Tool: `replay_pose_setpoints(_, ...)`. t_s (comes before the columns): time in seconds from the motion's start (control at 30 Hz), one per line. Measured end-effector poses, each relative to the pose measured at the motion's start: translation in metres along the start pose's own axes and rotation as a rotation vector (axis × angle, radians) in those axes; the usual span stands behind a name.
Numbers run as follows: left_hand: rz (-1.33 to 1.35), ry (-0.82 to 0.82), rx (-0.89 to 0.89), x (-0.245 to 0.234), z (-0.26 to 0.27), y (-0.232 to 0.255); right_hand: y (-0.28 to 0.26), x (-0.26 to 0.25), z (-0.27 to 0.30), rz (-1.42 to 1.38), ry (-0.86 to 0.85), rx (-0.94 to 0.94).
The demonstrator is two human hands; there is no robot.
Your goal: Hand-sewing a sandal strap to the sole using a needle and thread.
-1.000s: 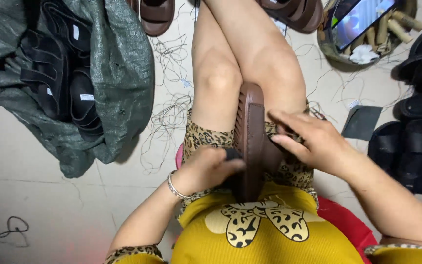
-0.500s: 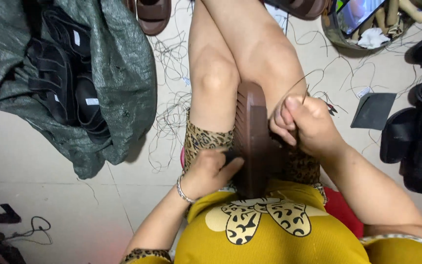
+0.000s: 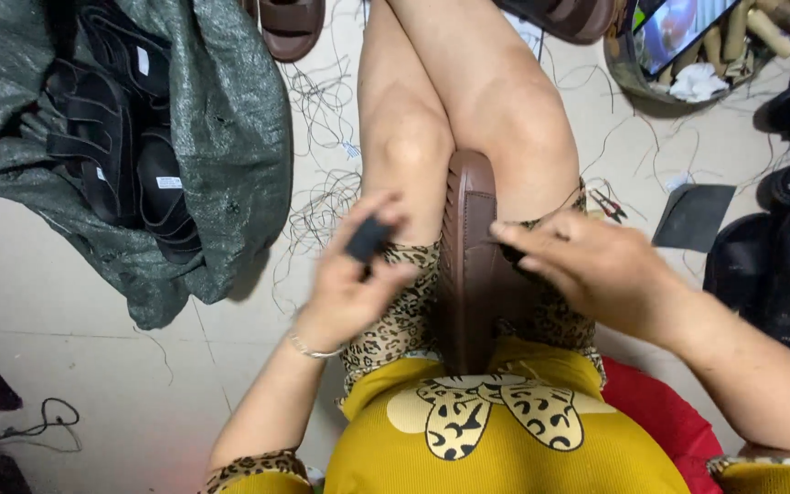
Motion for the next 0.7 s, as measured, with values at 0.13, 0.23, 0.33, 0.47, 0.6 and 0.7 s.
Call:
replay_pose_setpoints(0.13, -0.174, -0.572, 0.008, 0.06, 0.0, -0.004, -0.016, 0.001, -0.011, 0.005, 0.025, -0.082)
replay_pose_setpoints(0.23, -0.269, -0.688, -0.015, 0.071, -0.003, -0.014, -0.014, 0.002, -0.012, 0.067, -0.009, -0.077)
replay_pose_setpoints(0.33, -0.307, -0.674, 0.033, 0.075, -0.004, -0.023, -0.012, 0.005, -0.012, 0.182, -0.069, -0.026)
replay_pose_setpoints(0.47, -0.389, -0.591, 0.146, 0.085, -0.002, -0.03, -0.038, 0.001, -0.012, 0.55, -0.043, -0.148)
replay_pose_setpoints(0.6, -0.467, -0.525, 0.222, 0.09, -0.002, -0.036, -0.065, -0.003, -0.038, 0.397, 0.032, -0.182)
replay_pose_setpoints(0.7, -0.469, -0.507, 0.159, 0.091, 0.001, -0.044, -0.063, 0.006, -0.055, 0.509, -0.009, -0.086)
Point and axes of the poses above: each hand's wrist, its own z-axis away from the middle knuckle, its own x-axis out of the palm, y = z × x, the point moved 8 cm from there along -z, towards the middle knuckle, and after that the axes turned 15 degrees about -z, right-handed, at the moved point
